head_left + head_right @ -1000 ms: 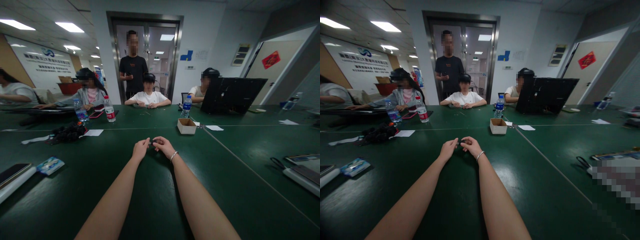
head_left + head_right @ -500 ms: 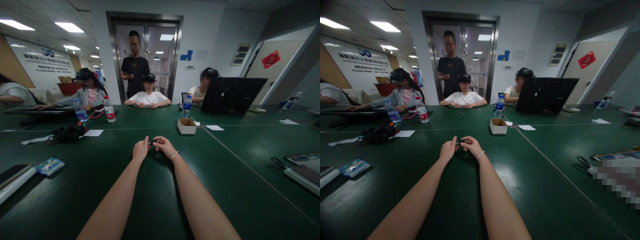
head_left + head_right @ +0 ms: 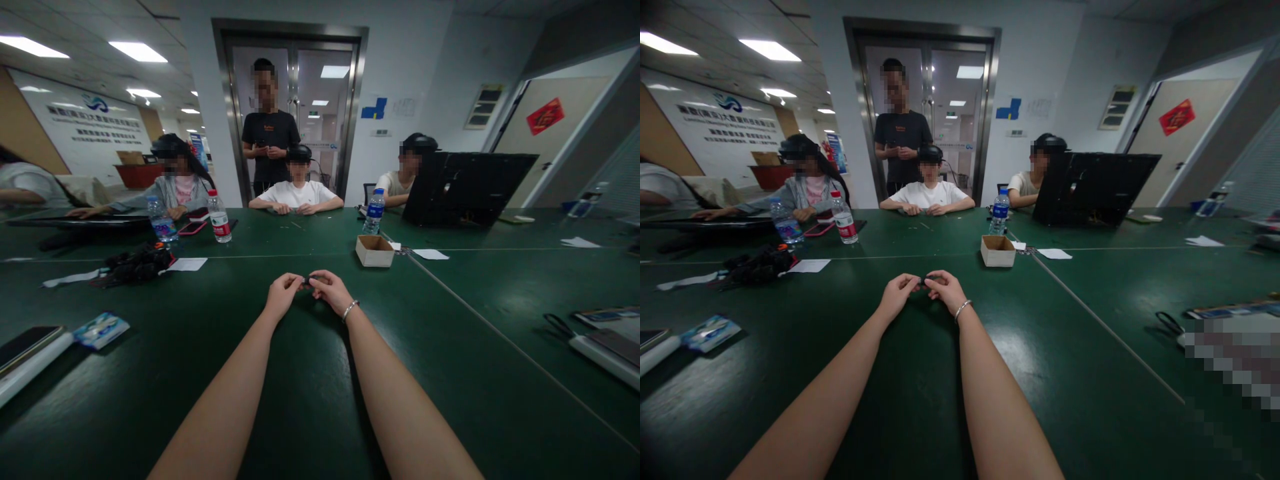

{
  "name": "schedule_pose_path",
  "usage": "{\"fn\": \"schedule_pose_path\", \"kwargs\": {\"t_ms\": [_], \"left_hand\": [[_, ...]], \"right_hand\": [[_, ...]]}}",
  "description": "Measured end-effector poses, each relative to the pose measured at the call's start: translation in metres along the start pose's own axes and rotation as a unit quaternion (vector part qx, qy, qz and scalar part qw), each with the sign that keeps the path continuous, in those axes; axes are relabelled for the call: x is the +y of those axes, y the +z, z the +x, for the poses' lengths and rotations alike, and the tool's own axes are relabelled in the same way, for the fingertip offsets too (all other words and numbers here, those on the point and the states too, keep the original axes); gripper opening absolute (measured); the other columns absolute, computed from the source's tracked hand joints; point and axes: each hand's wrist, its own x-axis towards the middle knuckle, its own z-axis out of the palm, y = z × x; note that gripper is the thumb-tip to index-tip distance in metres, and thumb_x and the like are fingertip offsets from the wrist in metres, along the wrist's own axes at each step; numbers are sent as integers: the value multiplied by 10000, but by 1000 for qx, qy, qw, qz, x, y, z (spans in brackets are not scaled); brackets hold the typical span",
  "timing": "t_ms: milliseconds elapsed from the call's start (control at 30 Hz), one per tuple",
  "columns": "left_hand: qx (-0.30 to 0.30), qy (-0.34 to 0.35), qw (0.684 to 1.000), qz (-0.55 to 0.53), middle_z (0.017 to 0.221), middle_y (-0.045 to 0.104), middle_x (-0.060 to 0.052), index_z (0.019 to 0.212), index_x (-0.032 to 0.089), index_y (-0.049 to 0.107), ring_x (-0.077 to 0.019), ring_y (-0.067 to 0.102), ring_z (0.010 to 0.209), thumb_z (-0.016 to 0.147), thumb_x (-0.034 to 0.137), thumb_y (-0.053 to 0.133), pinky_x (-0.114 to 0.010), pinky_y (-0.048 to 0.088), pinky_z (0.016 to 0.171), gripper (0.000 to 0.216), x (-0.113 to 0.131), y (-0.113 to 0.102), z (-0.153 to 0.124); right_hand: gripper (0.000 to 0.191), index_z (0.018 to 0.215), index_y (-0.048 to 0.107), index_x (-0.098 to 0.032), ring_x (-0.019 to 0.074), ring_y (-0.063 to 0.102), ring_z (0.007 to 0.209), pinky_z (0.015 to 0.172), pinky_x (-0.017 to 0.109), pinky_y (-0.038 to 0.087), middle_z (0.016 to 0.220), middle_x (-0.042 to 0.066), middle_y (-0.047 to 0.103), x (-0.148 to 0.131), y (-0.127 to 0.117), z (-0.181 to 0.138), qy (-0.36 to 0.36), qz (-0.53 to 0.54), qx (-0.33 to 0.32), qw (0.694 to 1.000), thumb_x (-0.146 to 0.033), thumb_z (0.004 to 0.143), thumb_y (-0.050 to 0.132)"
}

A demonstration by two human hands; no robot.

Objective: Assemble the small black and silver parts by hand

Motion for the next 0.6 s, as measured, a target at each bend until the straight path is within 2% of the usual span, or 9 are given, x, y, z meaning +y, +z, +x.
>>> {"fn": "schedule_pose_path", "kwargs": {"t_ms": [267, 600], "left_hand": [[29, -21, 995, 89, 599, 602, -16, 624, 170, 602, -135, 543, 581, 761, 597, 452, -250, 384, 583, 474, 5, -2, -3], [57, -67, 986, 145, 523, 597, -16, 609, 173, 626, -150, 553, 536, 757, 648, 395, -264, 381, 583, 548, 9, 1, -2]], "right_hand": [[385, 891, 590, -186, 69, 532, 466, 460, 199, 423, 606, -43, 587, -3, 1, -3, -4, 2, -19, 1000, -324, 574, 759], [415, 921, 571, -184, 59, 525, 467, 467, 199, 416, 647, -49, 583, -4, 1, -4, -18, -11, -33, 999, -281, 568, 766]]}}
